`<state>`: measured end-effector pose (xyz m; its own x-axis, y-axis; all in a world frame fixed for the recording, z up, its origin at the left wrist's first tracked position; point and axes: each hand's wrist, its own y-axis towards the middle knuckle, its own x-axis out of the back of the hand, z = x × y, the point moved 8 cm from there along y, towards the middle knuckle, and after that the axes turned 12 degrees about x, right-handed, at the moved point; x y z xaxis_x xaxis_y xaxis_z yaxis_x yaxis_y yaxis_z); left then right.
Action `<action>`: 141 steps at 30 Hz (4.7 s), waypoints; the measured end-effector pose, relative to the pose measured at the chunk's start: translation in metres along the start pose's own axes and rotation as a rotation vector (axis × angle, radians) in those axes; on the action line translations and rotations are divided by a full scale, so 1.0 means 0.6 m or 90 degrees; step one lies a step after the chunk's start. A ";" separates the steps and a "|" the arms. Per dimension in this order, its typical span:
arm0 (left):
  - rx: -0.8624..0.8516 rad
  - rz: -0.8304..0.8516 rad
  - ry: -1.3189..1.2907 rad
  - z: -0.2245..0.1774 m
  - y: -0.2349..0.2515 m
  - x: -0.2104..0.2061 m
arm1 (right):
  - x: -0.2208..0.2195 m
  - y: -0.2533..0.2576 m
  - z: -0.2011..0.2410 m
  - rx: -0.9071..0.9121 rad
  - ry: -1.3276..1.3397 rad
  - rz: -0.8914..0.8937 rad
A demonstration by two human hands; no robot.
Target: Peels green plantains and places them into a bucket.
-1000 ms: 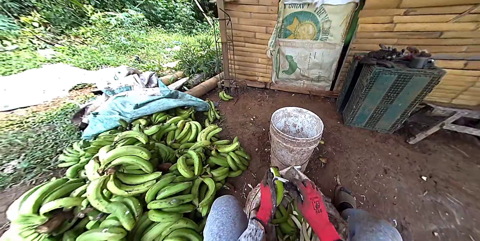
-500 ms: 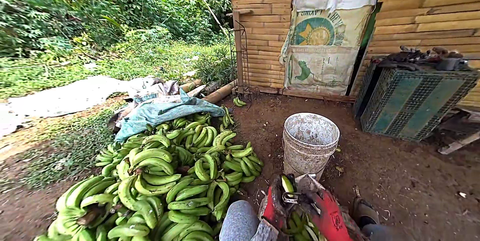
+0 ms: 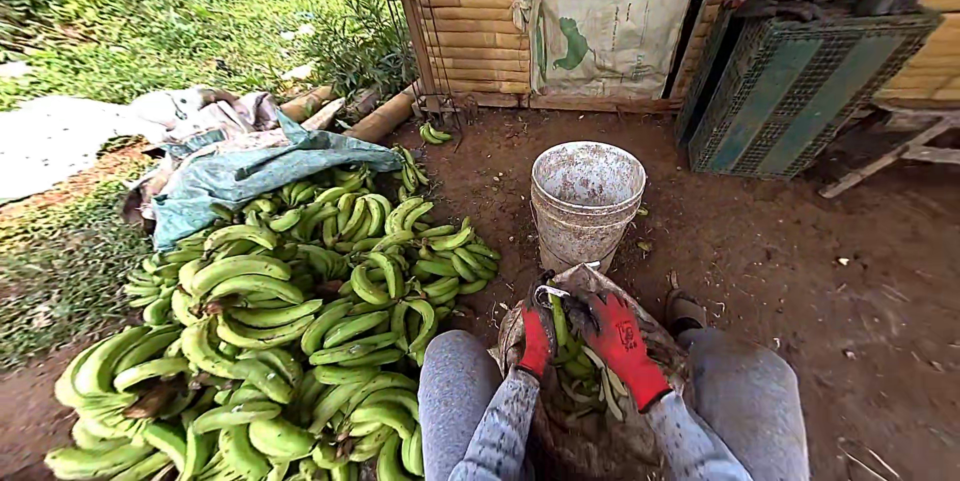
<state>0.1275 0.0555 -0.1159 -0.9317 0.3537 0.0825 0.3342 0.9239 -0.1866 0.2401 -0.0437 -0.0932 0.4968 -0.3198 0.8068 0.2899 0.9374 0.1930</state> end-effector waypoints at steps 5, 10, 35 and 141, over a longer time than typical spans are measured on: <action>0.012 -0.020 0.020 0.001 -0.018 -0.003 | -0.008 0.012 -0.020 -0.065 0.041 0.033; 0.003 0.045 0.010 0.013 -0.027 -0.013 | -0.008 0.027 -0.065 -0.100 0.070 0.011; 0.111 0.147 -0.331 -0.001 0.013 -0.011 | 0.000 -0.008 -0.006 0.097 0.034 -0.012; 0.309 0.165 -0.397 0.064 0.018 -0.021 | -0.072 -0.066 -0.001 -0.076 0.605 0.172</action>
<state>0.1372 0.0553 -0.1566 -0.7891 0.2690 -0.5523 0.5840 0.6072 -0.5388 0.2077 -0.0670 -0.1357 0.9920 -0.1241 0.0227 0.1248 0.9917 -0.0308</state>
